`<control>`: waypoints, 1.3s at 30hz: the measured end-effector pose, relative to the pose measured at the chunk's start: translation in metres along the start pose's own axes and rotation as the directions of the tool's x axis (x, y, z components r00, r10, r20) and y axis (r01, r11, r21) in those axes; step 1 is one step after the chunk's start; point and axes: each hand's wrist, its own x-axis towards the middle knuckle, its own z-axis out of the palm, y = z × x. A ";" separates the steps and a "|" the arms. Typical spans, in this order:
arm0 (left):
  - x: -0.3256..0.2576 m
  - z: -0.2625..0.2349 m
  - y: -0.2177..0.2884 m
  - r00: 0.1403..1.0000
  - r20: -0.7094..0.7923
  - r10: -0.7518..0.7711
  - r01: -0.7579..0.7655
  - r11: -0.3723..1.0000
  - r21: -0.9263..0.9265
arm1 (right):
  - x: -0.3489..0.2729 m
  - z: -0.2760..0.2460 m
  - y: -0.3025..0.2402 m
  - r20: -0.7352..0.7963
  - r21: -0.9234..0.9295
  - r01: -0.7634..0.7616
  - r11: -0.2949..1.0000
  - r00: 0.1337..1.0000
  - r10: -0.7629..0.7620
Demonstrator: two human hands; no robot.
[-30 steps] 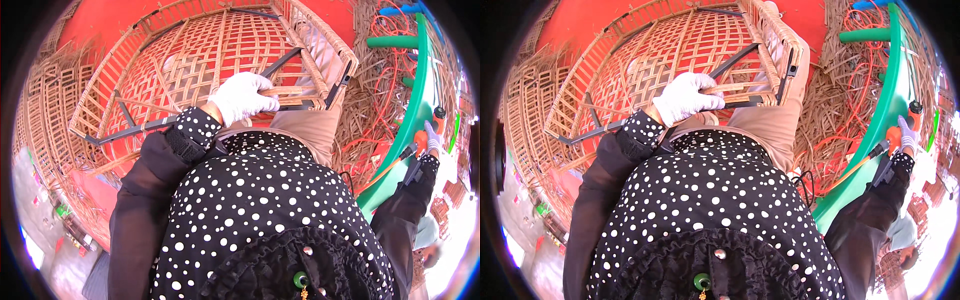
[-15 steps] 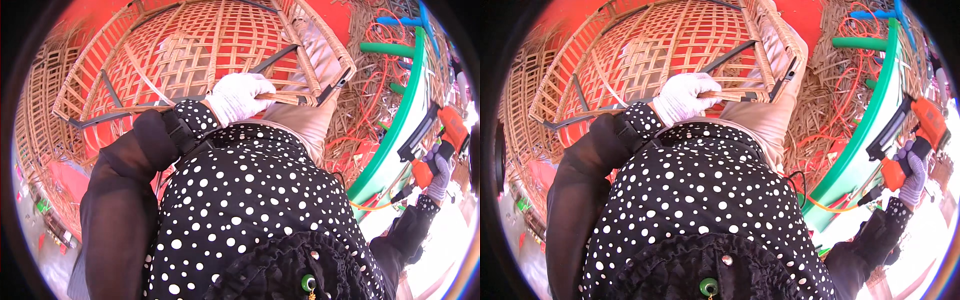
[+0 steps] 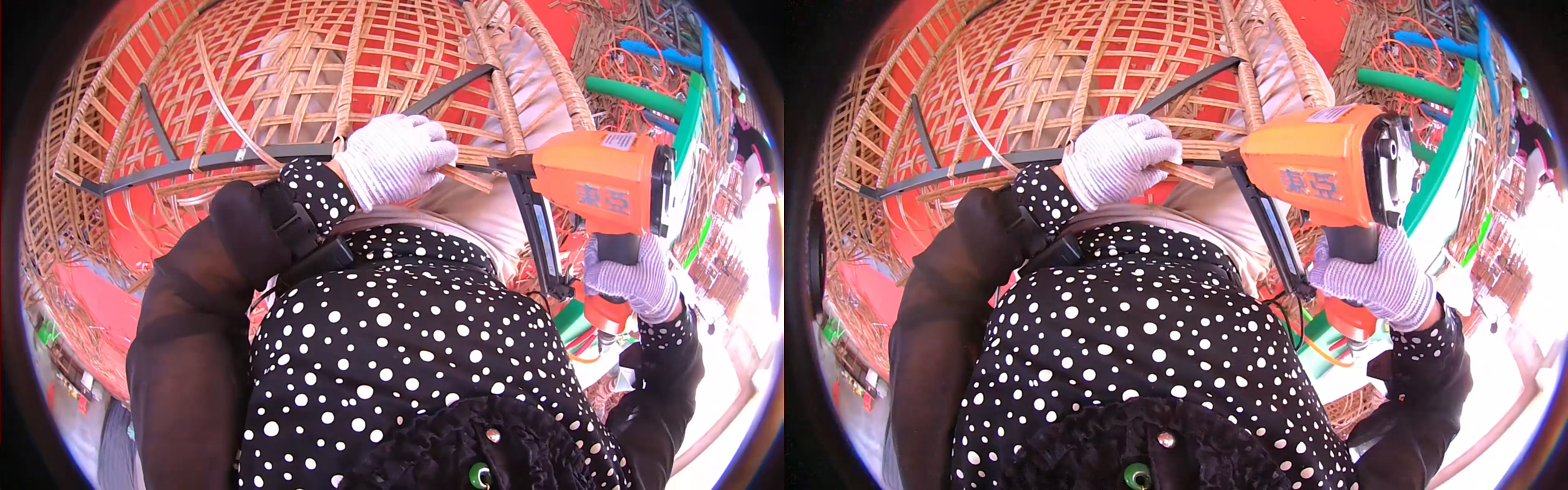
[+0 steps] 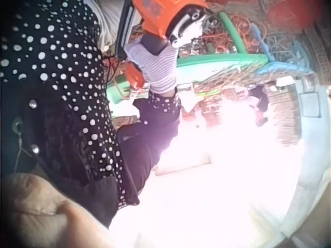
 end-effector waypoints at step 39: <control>0.002 0.000 -0.003 0.998 0.043 -0.052 0.050 0.998 0.048 | 0.064 -0.017 -0.045 0.235 -0.203 -0.021 0.979 0.969 0.069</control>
